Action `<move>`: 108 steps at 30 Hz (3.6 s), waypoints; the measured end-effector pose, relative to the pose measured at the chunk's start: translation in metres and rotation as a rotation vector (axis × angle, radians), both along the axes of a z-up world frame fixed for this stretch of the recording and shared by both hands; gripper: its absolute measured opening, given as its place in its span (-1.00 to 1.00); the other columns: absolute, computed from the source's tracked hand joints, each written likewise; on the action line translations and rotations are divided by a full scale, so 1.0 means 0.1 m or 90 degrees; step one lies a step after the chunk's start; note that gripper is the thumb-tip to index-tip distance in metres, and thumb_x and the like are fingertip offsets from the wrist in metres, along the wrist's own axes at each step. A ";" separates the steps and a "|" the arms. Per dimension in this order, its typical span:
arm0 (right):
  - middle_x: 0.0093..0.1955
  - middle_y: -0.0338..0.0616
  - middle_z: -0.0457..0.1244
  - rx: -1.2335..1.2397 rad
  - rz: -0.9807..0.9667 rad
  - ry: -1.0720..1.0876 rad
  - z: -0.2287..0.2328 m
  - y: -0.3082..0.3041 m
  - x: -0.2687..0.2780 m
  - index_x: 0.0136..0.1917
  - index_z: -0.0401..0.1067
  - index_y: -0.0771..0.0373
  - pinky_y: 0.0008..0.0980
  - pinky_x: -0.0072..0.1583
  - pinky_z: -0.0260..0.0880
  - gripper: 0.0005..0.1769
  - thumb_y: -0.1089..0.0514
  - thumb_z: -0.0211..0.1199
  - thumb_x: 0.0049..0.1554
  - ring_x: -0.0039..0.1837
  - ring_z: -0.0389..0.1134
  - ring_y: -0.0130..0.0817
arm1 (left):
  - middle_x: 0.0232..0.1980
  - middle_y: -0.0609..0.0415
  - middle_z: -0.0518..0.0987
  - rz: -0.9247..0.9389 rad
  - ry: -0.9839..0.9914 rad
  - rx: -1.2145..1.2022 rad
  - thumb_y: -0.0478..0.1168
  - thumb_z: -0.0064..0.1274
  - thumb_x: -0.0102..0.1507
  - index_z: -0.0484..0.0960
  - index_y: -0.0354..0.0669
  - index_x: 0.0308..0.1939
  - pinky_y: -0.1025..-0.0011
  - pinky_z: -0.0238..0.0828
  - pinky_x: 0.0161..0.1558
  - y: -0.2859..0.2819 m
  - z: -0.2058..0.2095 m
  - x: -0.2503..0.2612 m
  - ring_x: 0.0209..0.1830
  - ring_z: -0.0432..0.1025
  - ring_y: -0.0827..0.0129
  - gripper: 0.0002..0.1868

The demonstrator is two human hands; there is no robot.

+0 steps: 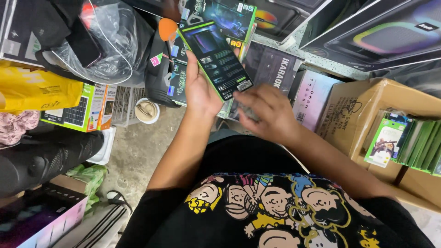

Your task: Organizing and cleaning phone accessory boxes in a storage area.

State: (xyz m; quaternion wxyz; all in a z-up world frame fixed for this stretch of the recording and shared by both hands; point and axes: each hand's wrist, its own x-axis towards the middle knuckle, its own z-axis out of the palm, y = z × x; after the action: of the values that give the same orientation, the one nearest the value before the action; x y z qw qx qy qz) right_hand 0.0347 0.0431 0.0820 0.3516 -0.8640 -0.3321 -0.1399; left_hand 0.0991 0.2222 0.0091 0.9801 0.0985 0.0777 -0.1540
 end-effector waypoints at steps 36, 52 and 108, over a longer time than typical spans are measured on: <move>-0.16 -0.12 0.37 0.713 -0.258 0.830 -0.46 -0.92 0.34 -0.06 0.44 0.23 -0.36 -0.13 0.46 -0.87 0.32 0.31 0.10 -0.09 0.51 -0.27 | 0.66 -0.33 -0.15 -0.062 -0.391 1.495 0.13 0.11 0.31 0.28 -0.10 0.55 -0.58 -0.76 0.34 -0.19 0.06 -0.01 0.66 -0.42 -0.29 -0.20; -0.13 -0.07 0.39 0.468 -0.653 0.461 -1.06 -3.82 -1.63 0.05 0.51 0.36 -0.34 -0.02 0.47 -0.84 0.24 0.33 0.22 -0.11 0.44 -0.29 | 0.57 -0.15 0.24 -0.011 -0.827 0.954 -0.14 0.16 0.39 0.48 -0.10 0.37 -0.02 0.10 0.60 -3.08 0.20 -1.11 0.64 0.08 -0.18 -0.52; 0.51 0.12 0.19 0.099 -0.338 0.076 -0.24 -3.90 -1.53 0.48 0.35 0.35 -0.17 0.55 0.27 -0.44 0.46 0.16 0.21 0.57 0.24 0.04 | 0.22 -0.06 0.52 -0.623 -0.075 0.168 0.16 -0.11 0.44 0.26 -0.03 0.48 0.13 0.53 0.13 -4.04 -0.44 -1.57 0.08 0.55 0.19 -0.39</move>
State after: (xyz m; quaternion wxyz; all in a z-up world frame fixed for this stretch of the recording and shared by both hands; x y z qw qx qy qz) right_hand -0.1182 -0.3467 0.0576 0.3868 -0.8979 -0.0614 -0.2012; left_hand -0.0576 -0.1816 -0.0347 0.7749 0.2549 -0.0146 -0.5783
